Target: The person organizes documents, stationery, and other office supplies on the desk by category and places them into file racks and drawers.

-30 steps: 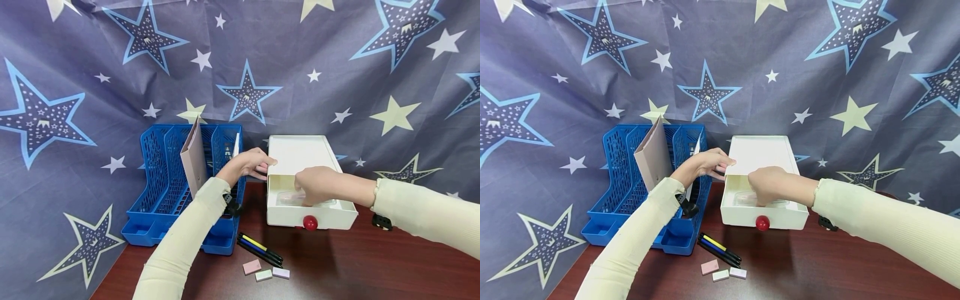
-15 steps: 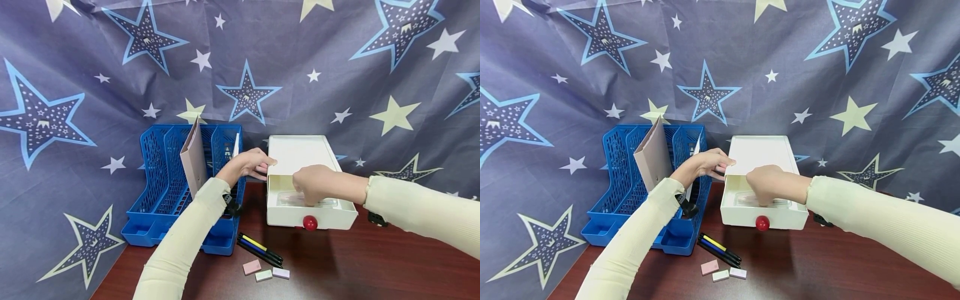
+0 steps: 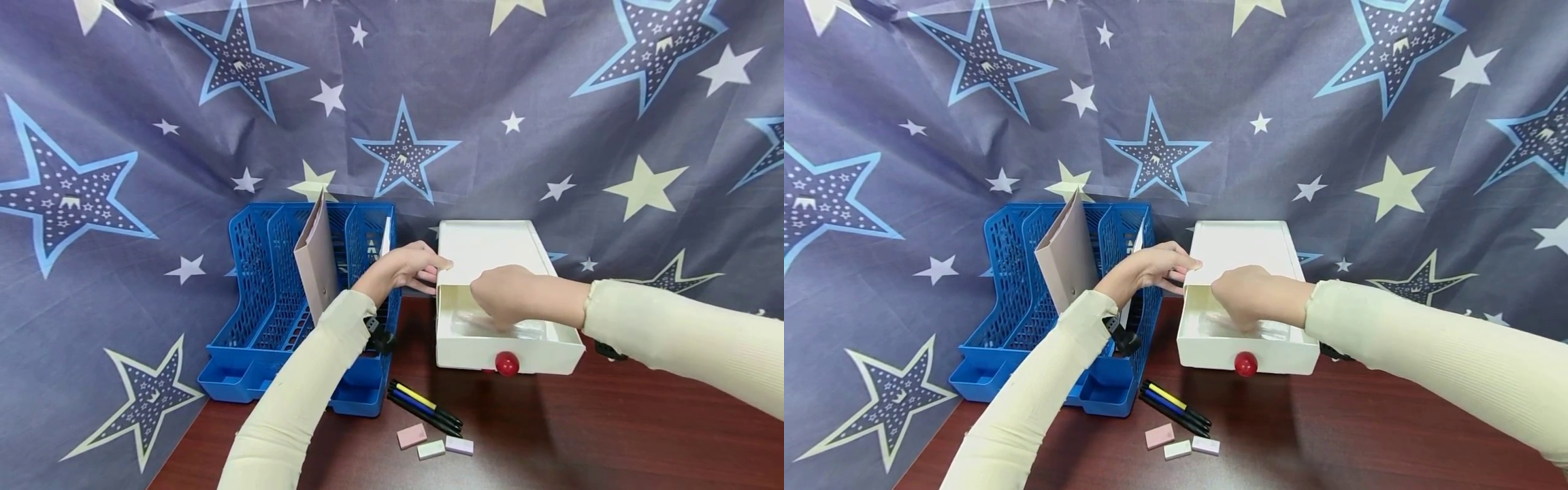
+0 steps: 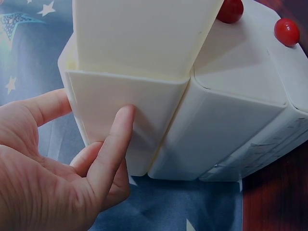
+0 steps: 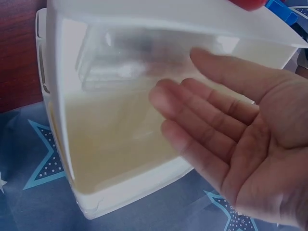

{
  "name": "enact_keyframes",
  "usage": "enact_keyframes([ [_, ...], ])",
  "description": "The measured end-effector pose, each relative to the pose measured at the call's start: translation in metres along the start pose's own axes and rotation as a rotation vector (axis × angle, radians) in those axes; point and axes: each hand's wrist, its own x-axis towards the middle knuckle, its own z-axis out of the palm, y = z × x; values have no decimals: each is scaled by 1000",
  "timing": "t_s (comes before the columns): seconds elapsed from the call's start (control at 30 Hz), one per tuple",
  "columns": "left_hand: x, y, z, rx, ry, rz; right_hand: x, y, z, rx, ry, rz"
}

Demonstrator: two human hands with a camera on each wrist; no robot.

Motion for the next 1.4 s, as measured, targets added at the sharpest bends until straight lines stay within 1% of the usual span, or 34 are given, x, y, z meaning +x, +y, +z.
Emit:
enact_keyframes([
  [0.1, -1, 1, 0, 1, 1, 1, -1, 0, -1, 14, 25, -27],
  [0.2, -1, 1, 0, -8, -2, -1, -2, 0, -2, 18, 27, -34],
  [0.4, -1, 0, 0, -21, -13, 0, -4, 0, -1, 24, 29, -30],
  [0.6, -1, 0, 0, -25, -7, 2, -7, 1, -1, 37, 24, -30],
  [0.93, 0, 0, 0, -19, -4, 3, -16, 6, 0, 56, 59, -27],
  [1.27, -1, 0, -1, 2, -1, 7, -31, 2, -9, 26, 156, -47],
  [1.4, 0, -1, 0, 5, 1, 6, -41, -2, -10, -25, 245, -65],
])
